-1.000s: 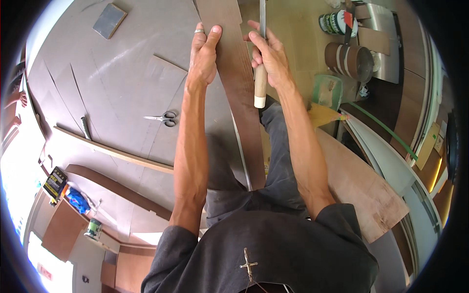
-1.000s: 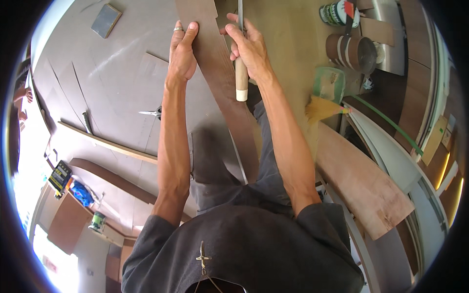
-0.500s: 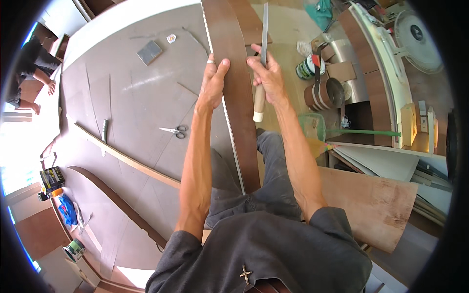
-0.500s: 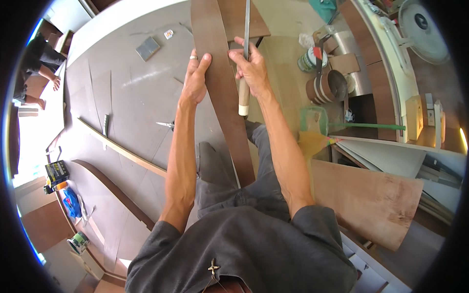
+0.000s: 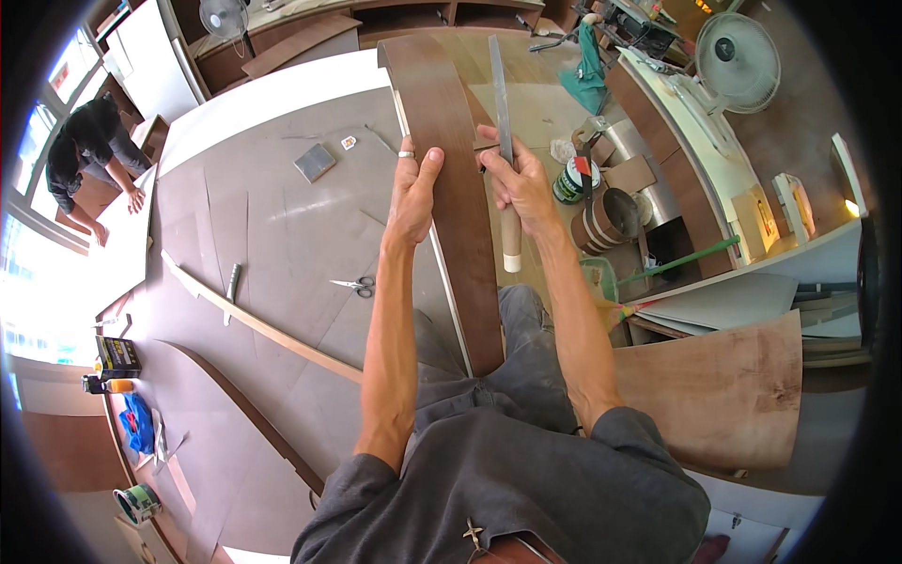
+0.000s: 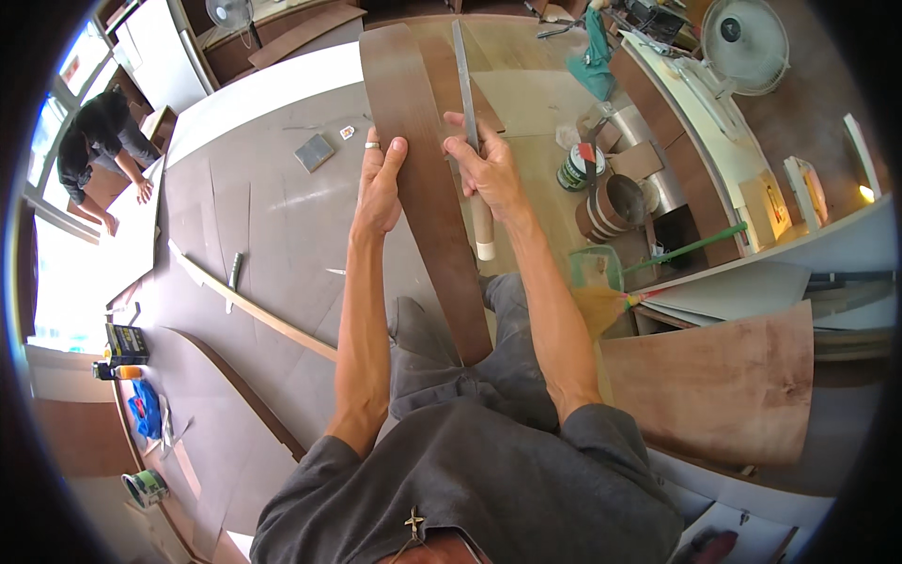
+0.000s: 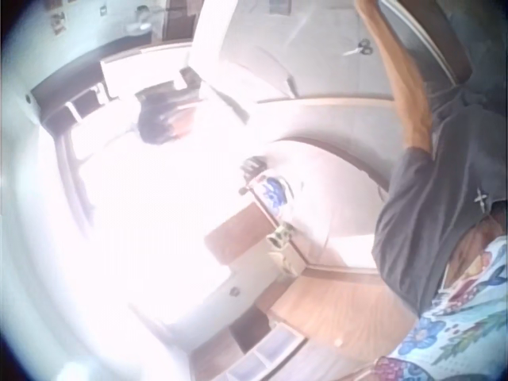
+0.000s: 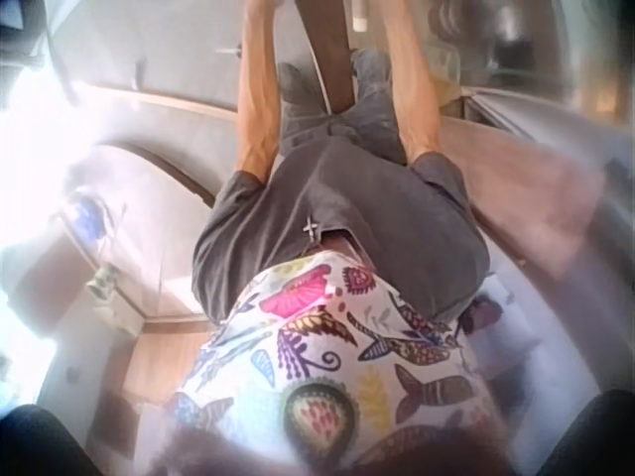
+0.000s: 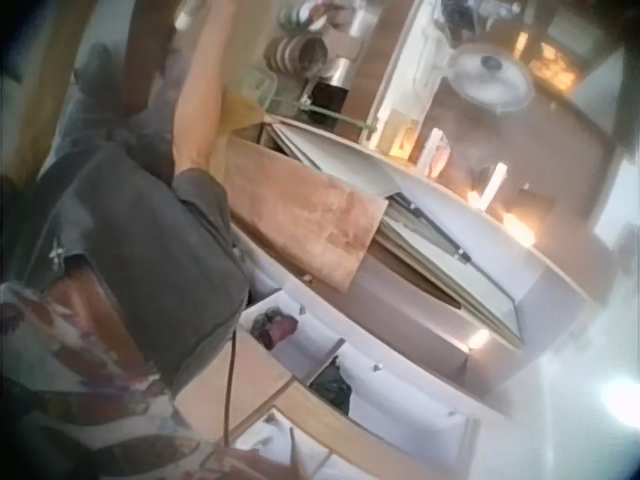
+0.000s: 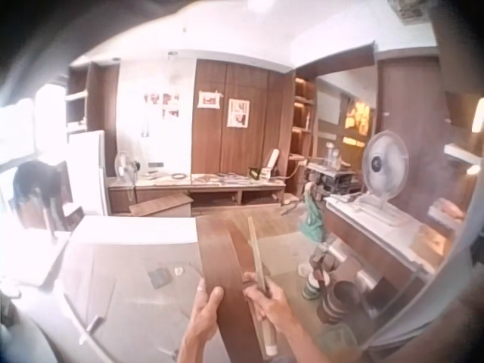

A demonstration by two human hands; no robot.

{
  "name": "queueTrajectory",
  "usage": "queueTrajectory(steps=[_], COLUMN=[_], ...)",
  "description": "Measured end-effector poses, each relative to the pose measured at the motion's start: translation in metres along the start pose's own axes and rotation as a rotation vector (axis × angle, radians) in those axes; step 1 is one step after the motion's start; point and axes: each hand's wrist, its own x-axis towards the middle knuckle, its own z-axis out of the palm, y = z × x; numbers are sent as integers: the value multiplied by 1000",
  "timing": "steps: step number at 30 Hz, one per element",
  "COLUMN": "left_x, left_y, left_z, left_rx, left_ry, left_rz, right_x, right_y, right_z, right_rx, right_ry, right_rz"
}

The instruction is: The person uses scissors to cut a long strip of brown material, likely laminate or veneer, into smaller pieces. They then use a utility knife to score and trim the edges of the material on a workbench. The person handles the material and tools with both hands, occasionally adjusting their position to reach different sections of the strip.

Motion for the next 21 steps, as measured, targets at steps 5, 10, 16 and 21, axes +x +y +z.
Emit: queueTrajectory(steps=[5, 10, 16, 21], left_x=[-27, -49, -64, -72], left_y=[30, 43, 58, 67], left_z=[16, 24, 29, 32], left_rx=[29, 74, 78, 67], left_ry=[-75, -106, -128, -165], left_rz=[22, 79, 114, 134], right_x=[-23, -34, -50, -58], right_y=[-21, -36, -69, -80], right_z=[9, 20, 33, 39], right_rx=[33, 116, 146, 70], right_ry=[-16, 1, -20, -35], right_rz=[-28, -35, -89, -140])
